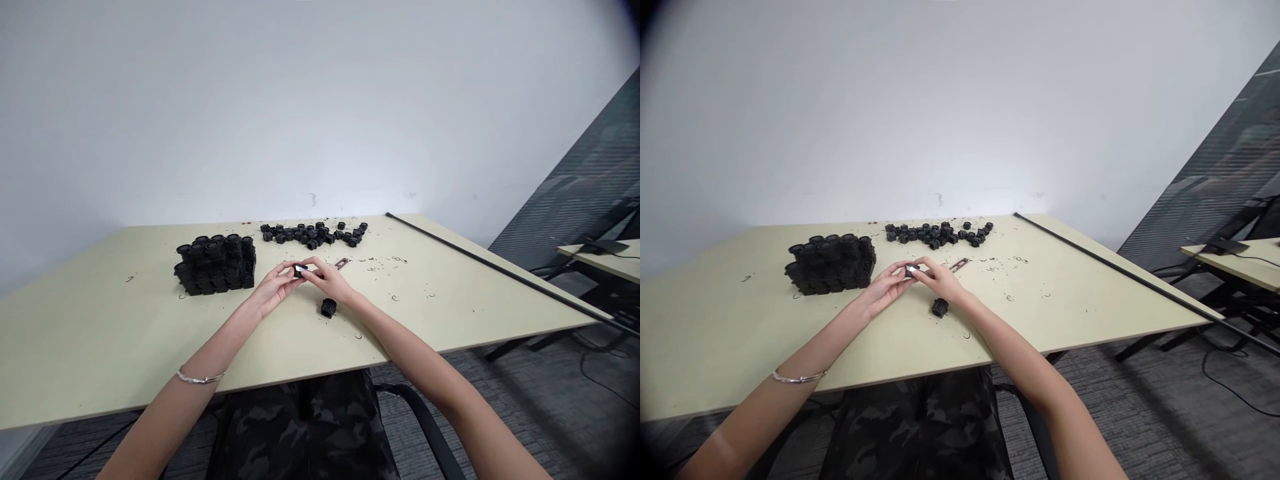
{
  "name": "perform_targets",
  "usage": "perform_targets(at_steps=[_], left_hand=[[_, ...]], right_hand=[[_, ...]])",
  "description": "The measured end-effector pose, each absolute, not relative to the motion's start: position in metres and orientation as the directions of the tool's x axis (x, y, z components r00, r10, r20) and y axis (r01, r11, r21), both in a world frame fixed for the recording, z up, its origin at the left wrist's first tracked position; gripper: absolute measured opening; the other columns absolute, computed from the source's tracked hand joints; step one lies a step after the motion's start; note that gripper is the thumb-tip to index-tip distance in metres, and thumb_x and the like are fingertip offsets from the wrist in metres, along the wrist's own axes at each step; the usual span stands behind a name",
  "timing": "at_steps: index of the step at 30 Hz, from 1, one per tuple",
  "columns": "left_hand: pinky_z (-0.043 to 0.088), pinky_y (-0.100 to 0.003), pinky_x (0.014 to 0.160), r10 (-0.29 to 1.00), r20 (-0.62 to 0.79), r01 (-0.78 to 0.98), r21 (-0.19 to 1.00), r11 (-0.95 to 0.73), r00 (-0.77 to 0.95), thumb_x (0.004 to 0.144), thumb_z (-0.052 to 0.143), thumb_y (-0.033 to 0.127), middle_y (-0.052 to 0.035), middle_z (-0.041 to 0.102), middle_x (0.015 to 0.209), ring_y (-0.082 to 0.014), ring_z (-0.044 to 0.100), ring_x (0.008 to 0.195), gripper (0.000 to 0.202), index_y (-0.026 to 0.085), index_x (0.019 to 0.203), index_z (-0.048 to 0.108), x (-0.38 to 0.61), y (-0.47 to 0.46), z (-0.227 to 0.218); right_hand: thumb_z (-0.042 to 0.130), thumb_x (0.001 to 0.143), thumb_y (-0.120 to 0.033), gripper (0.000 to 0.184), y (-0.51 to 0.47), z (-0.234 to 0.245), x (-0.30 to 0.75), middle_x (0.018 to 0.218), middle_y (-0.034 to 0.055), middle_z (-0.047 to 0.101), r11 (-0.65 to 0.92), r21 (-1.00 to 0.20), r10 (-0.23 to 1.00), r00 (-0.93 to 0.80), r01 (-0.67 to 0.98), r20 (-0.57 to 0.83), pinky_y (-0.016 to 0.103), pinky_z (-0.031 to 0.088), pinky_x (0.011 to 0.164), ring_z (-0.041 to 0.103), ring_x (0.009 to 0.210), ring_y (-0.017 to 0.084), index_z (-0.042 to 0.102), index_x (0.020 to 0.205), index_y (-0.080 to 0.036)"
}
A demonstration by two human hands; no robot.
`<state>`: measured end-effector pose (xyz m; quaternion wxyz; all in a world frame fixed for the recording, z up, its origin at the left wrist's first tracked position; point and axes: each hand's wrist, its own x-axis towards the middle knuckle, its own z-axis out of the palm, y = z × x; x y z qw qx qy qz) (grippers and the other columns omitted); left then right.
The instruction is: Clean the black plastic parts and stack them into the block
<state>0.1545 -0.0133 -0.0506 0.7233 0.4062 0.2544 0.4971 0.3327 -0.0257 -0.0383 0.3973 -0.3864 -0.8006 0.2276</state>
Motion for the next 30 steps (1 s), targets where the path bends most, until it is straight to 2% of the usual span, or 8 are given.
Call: perform_targets(at_steps=[4, 10, 15, 17, 30], left_hand=[[0.051, -0.027, 0.090, 0.933, 0.030, -0.510, 0.844, 0.168, 0.358, 0.079, 0.061, 0.010, -0.0096, 0.067, 0.096, -0.0162, 0.065, 0.093, 0.021, 0.012, 0.100, 0.064, 0.1533, -0.0121, -0.0514], [0.052, -0.028, 0.089, 0.929, -0.010, -0.494, 0.845, 0.206, 0.369, 0.076, 0.062, 0.007, -0.0097, 0.067, 0.098, -0.0175, 0.067, 0.089, 0.021, 0.012, 0.096, 0.064, 0.1536, -0.0147, -0.0498], [0.053, -0.024, 0.084, 0.945, -0.004, -0.521, 0.834, 0.184, 0.328, 0.078, 0.059, 0.006, -0.0094, 0.067, 0.095, -0.0150, 0.066, 0.087, 0.020, 0.012, 0.096, 0.065, 0.1530, -0.0130, -0.0489], [0.053, -0.024, 0.083, 0.947, -0.014, -0.520, 0.834, 0.187, 0.320, 0.078, 0.058, 0.005, -0.0097, 0.067, 0.093, -0.0153, 0.066, 0.088, 0.020, 0.012, 0.096, 0.065, 0.1529, -0.0136, -0.0477], [0.051, -0.029, 0.088, 0.941, -0.042, -0.491, 0.845, 0.212, 0.335, 0.077, 0.058, 0.005, -0.0092, 0.067, 0.090, -0.0151, 0.065, 0.086, 0.015, 0.011, 0.089, 0.065, 0.1543, -0.0187, -0.0451]], right_hand=[[0.047, 0.087, -0.047, 0.041, -0.0269, -0.0380, 0.3329, 0.047, -0.0108, 0.028, 0.608, -0.661, 0.788, -0.434, 0.440, 0.436, 0.020, 0.021, 0.048, 0.027, 0.044, 0.007, 0.049, 0.119, -0.022], [0.044, 0.088, -0.048, 0.035, -0.0224, -0.0400, 0.3349, 0.051, -0.0079, 0.035, 0.589, -0.695, 0.805, -0.377, 0.412, 0.458, 0.021, 0.022, 0.048, 0.029, 0.046, 0.007, 0.057, 0.105, -0.020], [0.047, 0.087, -0.047, 0.041, -0.0237, -0.0401, 0.3352, 0.049, -0.0108, 0.027, 0.590, -0.696, 0.794, -0.453, 0.410, 0.406, 0.021, 0.020, 0.047, 0.025, 0.044, 0.007, 0.048, 0.121, -0.023], [0.048, 0.087, -0.046, 0.042, -0.0252, -0.0396, 0.3350, 0.048, -0.0114, 0.024, 0.595, -0.688, 0.788, -0.470, 0.415, 0.398, 0.021, 0.019, 0.048, 0.024, 0.044, 0.007, 0.046, 0.122, -0.023], [0.047, 0.086, -0.050, 0.034, -0.0251, -0.0411, 0.3344, 0.048, -0.0114, 0.026, 0.584, -0.686, 0.798, -0.465, 0.435, 0.384, 0.020, 0.017, 0.047, 0.023, 0.045, 0.007, 0.049, 0.104, -0.021]])
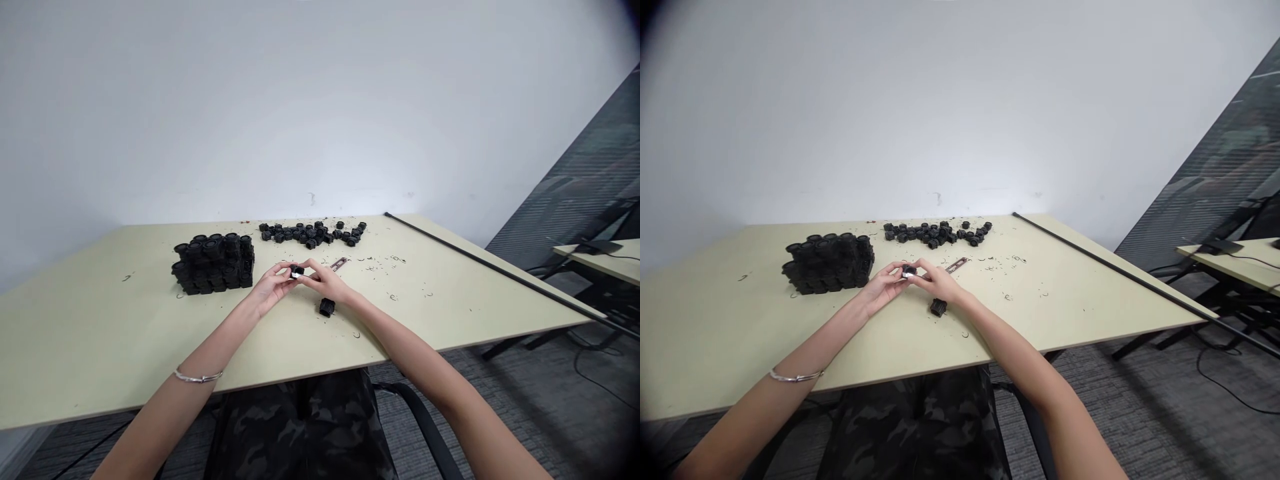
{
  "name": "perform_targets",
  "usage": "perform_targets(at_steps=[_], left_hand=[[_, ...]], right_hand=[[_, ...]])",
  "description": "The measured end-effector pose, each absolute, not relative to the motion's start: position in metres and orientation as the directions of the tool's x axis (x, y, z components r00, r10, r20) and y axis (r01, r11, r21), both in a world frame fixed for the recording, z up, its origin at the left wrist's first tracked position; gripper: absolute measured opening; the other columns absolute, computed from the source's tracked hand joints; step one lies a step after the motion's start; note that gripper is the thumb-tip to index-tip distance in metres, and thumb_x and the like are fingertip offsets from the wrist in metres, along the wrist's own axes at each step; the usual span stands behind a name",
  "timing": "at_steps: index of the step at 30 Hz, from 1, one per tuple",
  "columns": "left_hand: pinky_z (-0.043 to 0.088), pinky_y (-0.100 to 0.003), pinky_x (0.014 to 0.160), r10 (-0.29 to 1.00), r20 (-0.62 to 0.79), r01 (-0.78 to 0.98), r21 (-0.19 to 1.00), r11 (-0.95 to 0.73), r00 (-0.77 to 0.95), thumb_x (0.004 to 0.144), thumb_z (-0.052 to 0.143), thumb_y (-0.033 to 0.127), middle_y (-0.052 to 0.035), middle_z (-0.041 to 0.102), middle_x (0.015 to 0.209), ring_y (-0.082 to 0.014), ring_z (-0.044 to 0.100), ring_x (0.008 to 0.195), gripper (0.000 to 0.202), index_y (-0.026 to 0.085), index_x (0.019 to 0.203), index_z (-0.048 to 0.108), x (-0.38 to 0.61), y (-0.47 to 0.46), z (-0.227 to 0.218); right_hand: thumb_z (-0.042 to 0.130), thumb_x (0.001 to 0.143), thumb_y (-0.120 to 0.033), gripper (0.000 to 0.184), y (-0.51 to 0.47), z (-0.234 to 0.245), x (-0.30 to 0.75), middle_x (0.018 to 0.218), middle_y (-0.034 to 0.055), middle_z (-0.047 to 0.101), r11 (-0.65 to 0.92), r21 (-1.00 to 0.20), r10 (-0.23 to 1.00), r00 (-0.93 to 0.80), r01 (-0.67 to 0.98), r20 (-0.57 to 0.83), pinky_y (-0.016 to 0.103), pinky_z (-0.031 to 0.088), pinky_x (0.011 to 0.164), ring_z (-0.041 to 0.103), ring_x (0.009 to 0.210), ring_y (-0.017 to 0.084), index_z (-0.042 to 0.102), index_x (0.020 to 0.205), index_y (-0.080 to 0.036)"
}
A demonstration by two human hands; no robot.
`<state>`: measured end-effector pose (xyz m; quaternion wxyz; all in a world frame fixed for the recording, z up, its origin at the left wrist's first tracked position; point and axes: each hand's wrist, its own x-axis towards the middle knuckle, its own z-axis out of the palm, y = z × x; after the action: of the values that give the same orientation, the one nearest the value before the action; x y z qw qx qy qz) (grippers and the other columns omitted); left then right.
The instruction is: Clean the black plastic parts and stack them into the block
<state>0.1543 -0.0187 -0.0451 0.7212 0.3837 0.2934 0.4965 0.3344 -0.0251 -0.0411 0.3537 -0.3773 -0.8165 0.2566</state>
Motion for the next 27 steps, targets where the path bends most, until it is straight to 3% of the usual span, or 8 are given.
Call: perform_targets(at_steps=[6, 14, 27], left_hand=[[0.049, -0.033, 0.092, 0.939, -0.030, -0.521, 0.825, 0.217, 0.344, 0.076, 0.060, 0.005, -0.0076, 0.067, 0.090, -0.0152, 0.065, 0.086, 0.015, 0.012, 0.087, 0.066, 0.1588, -0.0206, -0.0458], [0.052, -0.024, 0.082, 0.955, -0.047, -0.521, 0.830, 0.201, 0.294, 0.080, 0.055, 0.005, -0.0082, 0.066, 0.092, -0.0130, 0.064, 0.085, 0.015, 0.012, 0.089, 0.065, 0.1562, -0.0197, -0.0415], [0.051, -0.027, 0.085, 0.955, -0.030, -0.529, 0.827, 0.190, 0.296, 0.077, 0.059, 0.007, -0.0063, 0.066, 0.091, -0.0118, 0.063, 0.081, 0.012, 0.013, 0.086, 0.064, 0.1602, -0.0205, -0.0455]], right_hand=[[0.044, 0.087, -0.051, 0.033, -0.0228, -0.0410, 0.3323, 0.048, -0.0098, 0.030, 0.585, -0.700, 0.804, -0.407, 0.410, 0.434, 0.020, 0.019, 0.047, 0.025, 0.045, 0.007, 0.051, 0.097, -0.020], [0.046, 0.087, -0.049, 0.038, -0.0262, -0.0384, 0.3349, 0.047, -0.0119, 0.025, 0.583, -0.694, 0.794, -0.478, 0.421, 0.376, 0.020, 0.017, 0.046, 0.022, 0.043, 0.007, 0.047, 0.114, -0.022], [0.045, 0.087, -0.050, 0.032, -0.0262, -0.0384, 0.3340, 0.048, -0.0107, 0.027, 0.590, -0.682, 0.795, -0.456, 0.431, 0.400, 0.019, 0.018, 0.046, 0.023, 0.045, 0.007, 0.049, 0.100, -0.021]])
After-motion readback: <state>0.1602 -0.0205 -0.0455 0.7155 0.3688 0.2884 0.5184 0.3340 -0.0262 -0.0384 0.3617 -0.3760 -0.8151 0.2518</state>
